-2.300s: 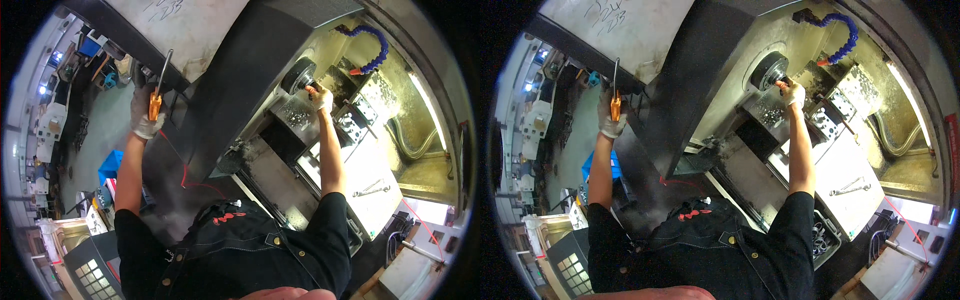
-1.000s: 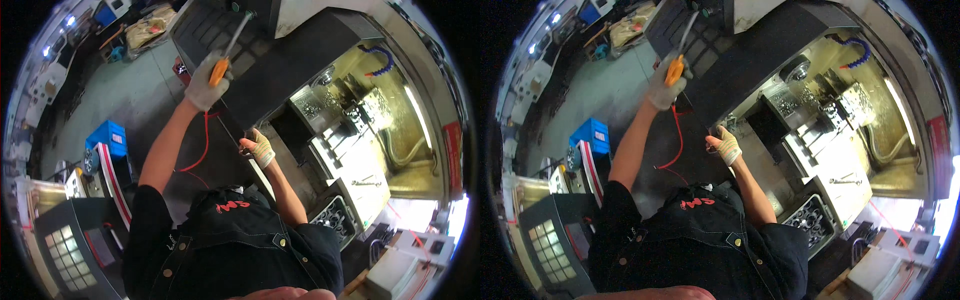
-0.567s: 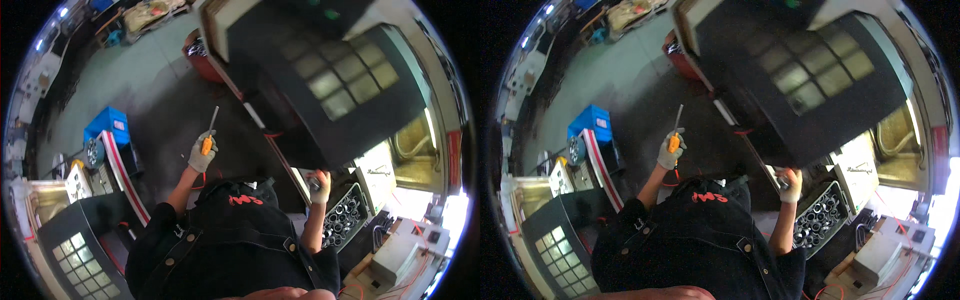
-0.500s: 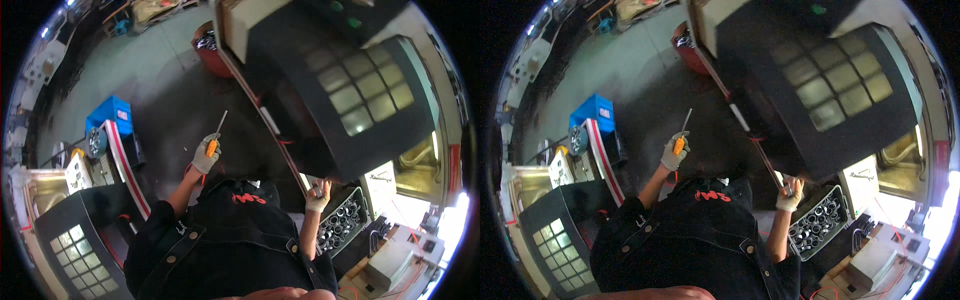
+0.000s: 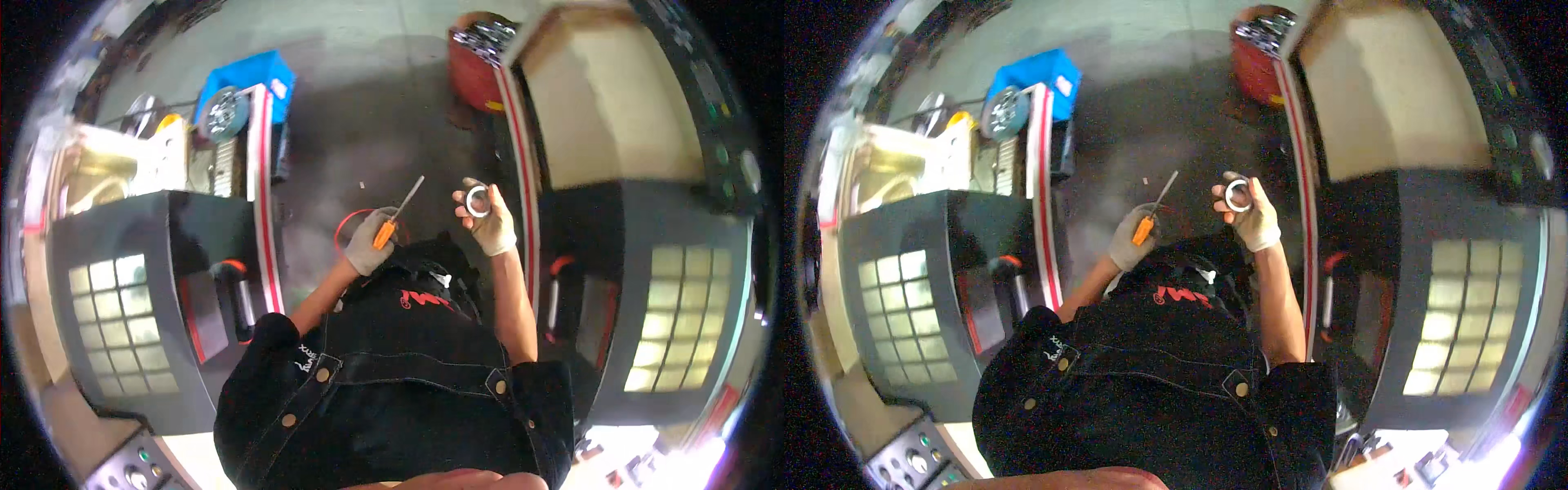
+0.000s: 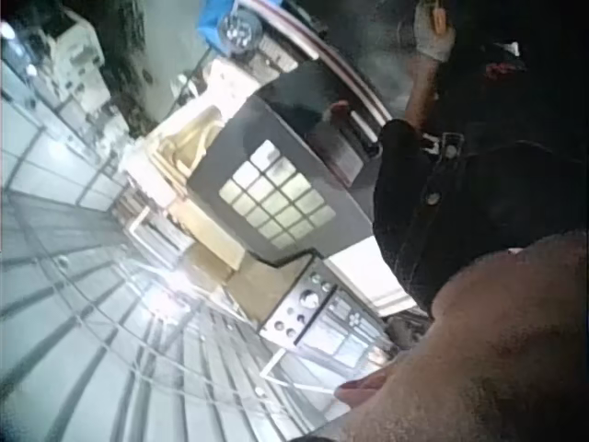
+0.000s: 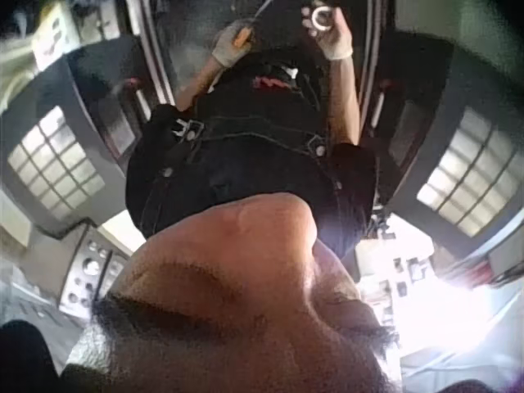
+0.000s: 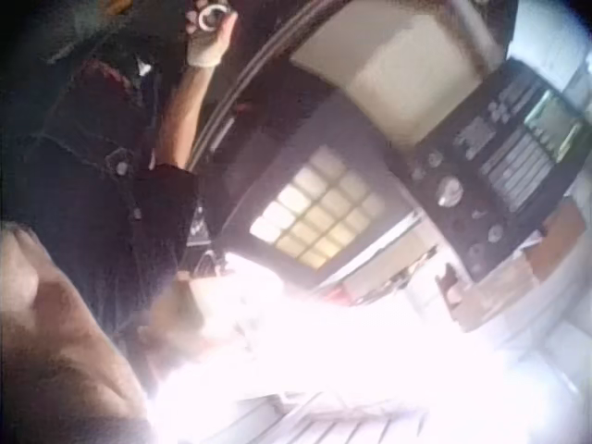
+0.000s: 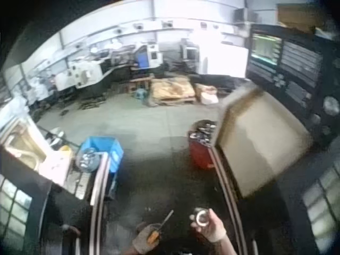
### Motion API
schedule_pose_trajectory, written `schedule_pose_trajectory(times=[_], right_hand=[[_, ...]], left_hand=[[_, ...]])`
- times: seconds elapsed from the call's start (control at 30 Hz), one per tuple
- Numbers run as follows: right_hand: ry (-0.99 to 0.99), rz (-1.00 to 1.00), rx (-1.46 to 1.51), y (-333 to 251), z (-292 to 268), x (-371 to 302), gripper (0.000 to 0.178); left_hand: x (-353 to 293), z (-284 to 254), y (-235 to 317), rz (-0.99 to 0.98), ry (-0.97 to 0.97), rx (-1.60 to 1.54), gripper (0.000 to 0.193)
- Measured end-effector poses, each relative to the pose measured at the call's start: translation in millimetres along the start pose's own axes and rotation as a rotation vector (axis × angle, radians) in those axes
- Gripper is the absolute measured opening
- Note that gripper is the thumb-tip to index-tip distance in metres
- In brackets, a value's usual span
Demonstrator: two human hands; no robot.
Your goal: The person measures the dimensions of a cylindrical metal part using a dial caliper. They then use a screwdriver to remove a similar metal part from a lathe machine and place it into a container.
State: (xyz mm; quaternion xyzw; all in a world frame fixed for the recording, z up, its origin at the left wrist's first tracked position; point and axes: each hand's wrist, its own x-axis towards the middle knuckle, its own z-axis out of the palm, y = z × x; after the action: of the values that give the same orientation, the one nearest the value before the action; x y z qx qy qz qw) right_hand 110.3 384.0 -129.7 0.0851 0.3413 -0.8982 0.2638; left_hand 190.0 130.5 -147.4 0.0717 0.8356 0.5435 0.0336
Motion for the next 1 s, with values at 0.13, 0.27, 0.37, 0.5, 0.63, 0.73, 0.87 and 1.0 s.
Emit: schedule_pose_trajectory(times=[0.13, 0.27, 0.37, 0.5, 0.63, 0.73, 0.87, 1.0], right_hand=[[-0.145, 0.115, -0.165, 14, 37, 78, 0.053], [-0.263, 0.24, -0.163, 48, 83, 144, 0.05], [-0.392, 0.355, -0.096, 82, 113, 191, 0.051], [-0.544, 0.484, -0.261, 123, 162, 255, 0.055], [-0.59, 0.559, -0.668, 156, 204, 308, 0.038], [-0.718, 0.573, -0.91, 186, 225, 346, 0.042], [-0.72, 0.809, -0.857, 234, 260, 367, 0.046], [-0.412, 1.414, 0.102, 303, 302, 381, 0.018]], left_hand=[[-21, -28, -6, -0.111, 0.145, 0.146, 0.038], [-44, -45, -27, -0.15, 0.375, 0.22, 0.04], [-54, -60, -44, -0.273, 0.471, 0.12, 0.033], [-47, -86, -49, -0.443, 0.678, 0.117, 0.034], [-24, -115, -35, -0.547, 0.783, 0.215, 0.036], [-16, -129, -40, -0.596, 0.861, 0.151, 0.036], [-21, -117, -42, -0.692, 1.07, 0.28, 0.036], [-33, -98, -38, -0.814, 1.186, 0.208, 0.038]])
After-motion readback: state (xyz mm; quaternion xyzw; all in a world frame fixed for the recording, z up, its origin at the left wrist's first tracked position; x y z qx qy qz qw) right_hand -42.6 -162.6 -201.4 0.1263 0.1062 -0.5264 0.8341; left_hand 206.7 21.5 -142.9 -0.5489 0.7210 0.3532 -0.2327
